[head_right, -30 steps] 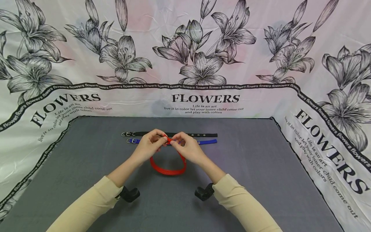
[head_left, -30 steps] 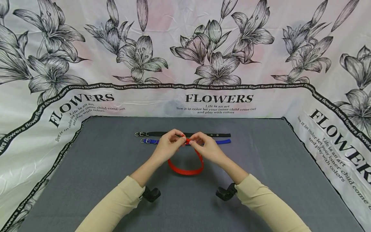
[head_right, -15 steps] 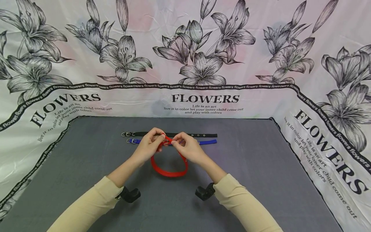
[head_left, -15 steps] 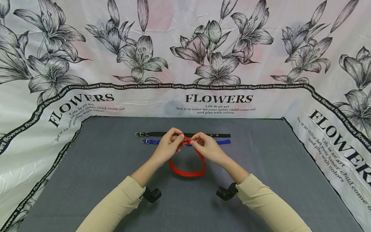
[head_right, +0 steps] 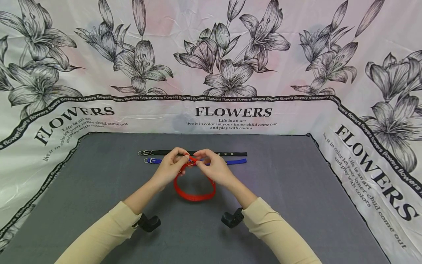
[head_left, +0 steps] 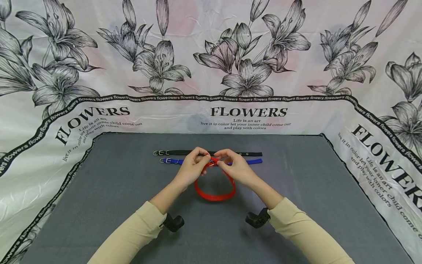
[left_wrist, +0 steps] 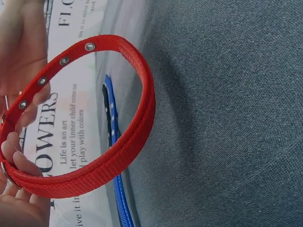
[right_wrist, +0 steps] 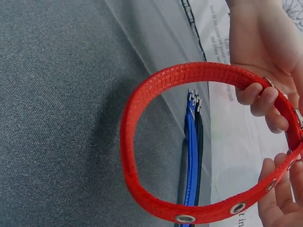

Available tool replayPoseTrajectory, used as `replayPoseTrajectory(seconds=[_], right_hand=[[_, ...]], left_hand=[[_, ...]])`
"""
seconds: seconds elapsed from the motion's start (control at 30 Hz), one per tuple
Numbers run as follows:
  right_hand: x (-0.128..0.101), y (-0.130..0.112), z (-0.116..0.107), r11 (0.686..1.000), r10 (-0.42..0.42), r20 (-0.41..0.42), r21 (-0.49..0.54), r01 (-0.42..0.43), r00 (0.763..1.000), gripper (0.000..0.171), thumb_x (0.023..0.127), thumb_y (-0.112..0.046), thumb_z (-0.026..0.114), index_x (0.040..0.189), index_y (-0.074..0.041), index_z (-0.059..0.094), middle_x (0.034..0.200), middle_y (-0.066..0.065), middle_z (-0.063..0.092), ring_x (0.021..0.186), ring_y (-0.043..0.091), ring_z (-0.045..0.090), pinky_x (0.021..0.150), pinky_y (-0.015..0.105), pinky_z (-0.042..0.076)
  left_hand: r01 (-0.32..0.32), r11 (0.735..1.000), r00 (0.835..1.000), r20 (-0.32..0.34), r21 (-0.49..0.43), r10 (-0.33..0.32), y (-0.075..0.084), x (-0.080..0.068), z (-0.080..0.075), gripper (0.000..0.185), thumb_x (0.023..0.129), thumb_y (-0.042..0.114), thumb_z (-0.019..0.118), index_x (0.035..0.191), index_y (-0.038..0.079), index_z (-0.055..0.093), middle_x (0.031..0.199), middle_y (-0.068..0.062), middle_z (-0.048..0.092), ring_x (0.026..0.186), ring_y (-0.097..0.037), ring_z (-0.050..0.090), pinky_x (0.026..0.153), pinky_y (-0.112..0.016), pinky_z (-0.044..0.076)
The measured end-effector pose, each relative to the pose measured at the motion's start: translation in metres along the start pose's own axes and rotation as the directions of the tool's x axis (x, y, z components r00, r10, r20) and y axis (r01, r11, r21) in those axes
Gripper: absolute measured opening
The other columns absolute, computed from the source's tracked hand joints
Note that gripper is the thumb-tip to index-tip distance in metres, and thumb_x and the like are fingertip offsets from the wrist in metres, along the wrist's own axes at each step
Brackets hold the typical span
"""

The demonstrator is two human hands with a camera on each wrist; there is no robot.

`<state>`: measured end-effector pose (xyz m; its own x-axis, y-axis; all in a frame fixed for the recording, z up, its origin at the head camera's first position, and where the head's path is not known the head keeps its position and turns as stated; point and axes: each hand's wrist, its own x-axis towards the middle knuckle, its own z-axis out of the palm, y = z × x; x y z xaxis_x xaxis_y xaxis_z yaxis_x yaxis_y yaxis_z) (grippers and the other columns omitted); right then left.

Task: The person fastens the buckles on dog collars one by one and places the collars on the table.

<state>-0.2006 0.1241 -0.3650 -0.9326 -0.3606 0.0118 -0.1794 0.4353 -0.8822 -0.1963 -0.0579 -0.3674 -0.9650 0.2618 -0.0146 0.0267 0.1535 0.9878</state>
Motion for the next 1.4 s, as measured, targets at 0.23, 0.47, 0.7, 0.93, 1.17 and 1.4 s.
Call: replayPoseTrajectory(seconds=[0.23,0.47,0.7,0.93,1.17,1.4], right_hand=[[0.005,0.011,0.002,1.0,-0.006,-0.012,-0.021,0.005,1.0,0.028,0.091,-0.022,0.059,0.117,-0.01,0.059,0.099,0.009,0.061,0.069,0.016,0.057,0.058,0.032,0.048],[0.011,0.022,0.004,0.999,0.005,-0.02,-0.035,-0.006,1.0,0.021,0.091,-0.024,0.06,0.11,-0.016,0.063,0.096,0.006,0.064,0.066,0.019,0.058,0.057,0.033,0.049],[0.012,0.02,0.004,0.999,0.033,-0.012,0.019,-0.033,0.999,0.024,0.093,-0.025,0.056,0.114,-0.013,0.059,0.099,0.008,0.063,0.074,0.024,0.062,0.062,0.032,0.053],[0.013,0.02,0.004,0.993,0.059,-0.009,0.099,-0.058,0.998,0.027,0.094,-0.023,0.053,0.117,-0.009,0.055,0.11,0.01,0.057,0.083,0.02,0.061,0.068,0.033,0.055],[0.013,0.02,0.005,0.986,0.05,-0.017,0.161,-0.047,0.999,0.021,0.094,-0.015,0.053,0.114,-0.01,0.052,0.105,0.011,0.053,0.081,0.021,0.058,0.07,0.041,0.055],[0.013,0.02,0.006,0.981,0.024,-0.046,0.193,-0.014,0.999,0.021,0.092,-0.01,0.053,0.113,-0.01,0.052,0.101,0.011,0.052,0.083,0.031,0.057,0.07,0.052,0.052]], left_hand=[[-0.009,1.0,1.0,-0.001,0.016,0.01,-0.021,0.011,0.002,0.018,0.095,0.024,0.052,0.105,0.01,0.054,0.072,-0.005,0.064,0.061,-0.031,0.056,0.062,-0.037,0.05],[0.012,0.999,1.0,-0.013,0.041,-0.011,-0.031,0.015,0.002,0.018,0.096,0.026,0.051,0.105,0.011,0.052,0.073,-0.006,0.066,0.061,-0.027,0.059,0.065,-0.043,0.052],[0.037,0.998,0.999,-0.008,0.046,-0.036,-0.033,0.014,-0.001,0.024,0.097,0.028,0.048,0.111,0.01,0.054,0.081,-0.009,0.065,0.07,-0.019,0.065,0.075,-0.044,0.053],[-0.031,0.98,0.999,0.028,0.197,0.025,-0.035,0.013,-0.001,0.024,0.088,0.026,0.063,0.106,0.011,0.064,0.084,-0.002,0.065,0.074,-0.018,0.06,0.065,-0.031,0.051],[-0.088,0.961,0.994,-0.046,0.262,0.104,-0.037,0.015,0.002,0.02,0.085,0.029,0.066,0.099,0.015,0.067,0.072,0.001,0.062,0.06,-0.014,0.05,0.05,-0.023,0.038],[-0.083,0.982,0.989,-0.107,0.169,0.102,-0.036,0.015,0.003,0.019,0.088,0.027,0.063,0.101,0.013,0.065,0.082,0.0,0.068,0.078,-0.028,0.061,0.058,-0.026,0.044]])
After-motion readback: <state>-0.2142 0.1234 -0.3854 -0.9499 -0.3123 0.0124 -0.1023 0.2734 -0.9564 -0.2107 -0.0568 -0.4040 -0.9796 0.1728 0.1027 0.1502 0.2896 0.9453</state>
